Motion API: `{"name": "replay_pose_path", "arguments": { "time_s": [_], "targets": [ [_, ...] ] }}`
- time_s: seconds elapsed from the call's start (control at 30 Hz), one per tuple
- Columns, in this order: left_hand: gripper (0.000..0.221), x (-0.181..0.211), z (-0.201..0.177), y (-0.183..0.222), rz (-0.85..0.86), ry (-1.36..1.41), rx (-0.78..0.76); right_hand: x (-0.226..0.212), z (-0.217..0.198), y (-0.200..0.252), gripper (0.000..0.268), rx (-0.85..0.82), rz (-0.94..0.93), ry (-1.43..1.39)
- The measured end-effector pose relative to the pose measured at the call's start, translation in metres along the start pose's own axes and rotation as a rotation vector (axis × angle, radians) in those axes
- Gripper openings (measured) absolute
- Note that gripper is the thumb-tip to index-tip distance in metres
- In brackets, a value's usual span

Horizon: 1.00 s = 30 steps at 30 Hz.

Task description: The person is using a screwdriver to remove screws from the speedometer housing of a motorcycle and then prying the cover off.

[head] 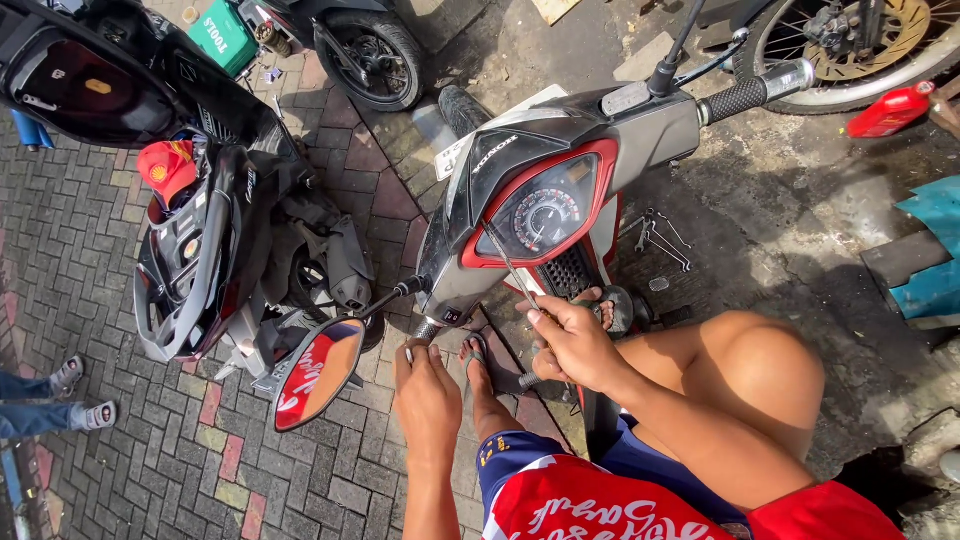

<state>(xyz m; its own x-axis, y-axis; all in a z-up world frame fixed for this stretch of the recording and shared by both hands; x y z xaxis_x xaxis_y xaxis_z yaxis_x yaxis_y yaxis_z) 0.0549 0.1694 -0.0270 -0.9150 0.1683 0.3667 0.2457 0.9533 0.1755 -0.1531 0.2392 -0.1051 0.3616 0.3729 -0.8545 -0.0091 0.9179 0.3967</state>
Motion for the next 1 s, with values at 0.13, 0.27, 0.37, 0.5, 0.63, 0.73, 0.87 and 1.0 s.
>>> {"name": "replay_pose_path", "arguments": {
  "time_s": [0.13, 0.27, 0.37, 0.5, 0.63, 0.73, 0.87, 1.0],
  "targets": [
    [0.032, 0.063, -0.028, -0.028, 0.371, 0.209, 0.057, -0.003, 0.012, -0.002, 0.036, -0.099, -0.11, -0.405],
    [0.029, 0.105, -0.043, -0.074, 0.609, 0.261, 0.178, -0.035, 0.019, 0.007, 0.027, -0.116, -0.179, -0.634],
    [0.031, 0.105, -0.042, -0.094, 0.598, 0.408, 0.053, -0.023, 0.019, 0.001, 0.022, -0.178, -0.158, -0.778],
    [0.03, 0.106, -0.041, -0.106, 0.591, 0.393, 0.027, 0.039, 0.013, -0.023, 0.022, -0.274, -0.153, -0.982],
    [0.029, 0.106, -0.039, -0.109, 0.6, 0.374, 0.039, -0.014, 0.033, -0.009, 0.023, -0.352, -0.193, -1.043],
    [0.027, 0.103, -0.038, -0.107, 0.616, 0.358, 0.072, -0.005, 0.04, -0.008, 0.025, -0.377, -0.17, -1.121],
    [0.03, 0.1, -0.034, -0.108, 0.586, 0.369, 0.042, -0.002, 0.04, -0.01, 0.025, -0.349, -0.176, -1.042],
    [0.031, 0.095, -0.036, -0.106, 0.528, 0.422, 0.025, -0.04, 0.025, 0.004, 0.037, -0.302, -0.235, -0.65]
  ]
}}
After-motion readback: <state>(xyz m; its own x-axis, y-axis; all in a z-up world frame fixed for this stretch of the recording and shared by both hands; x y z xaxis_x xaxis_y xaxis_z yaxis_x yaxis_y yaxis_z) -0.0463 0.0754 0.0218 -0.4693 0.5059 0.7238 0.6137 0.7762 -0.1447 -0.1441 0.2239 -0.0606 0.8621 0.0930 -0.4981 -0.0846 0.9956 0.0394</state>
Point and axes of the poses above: each hand's wrist, its own y-axis away from the middle knuckle, its own z-axis out of the palm, x = y × z, the point moved 10 cm from there along -y, towards the middle knuckle, and after that the axes turned 11 degrees about -x, right-handed, at the moved point
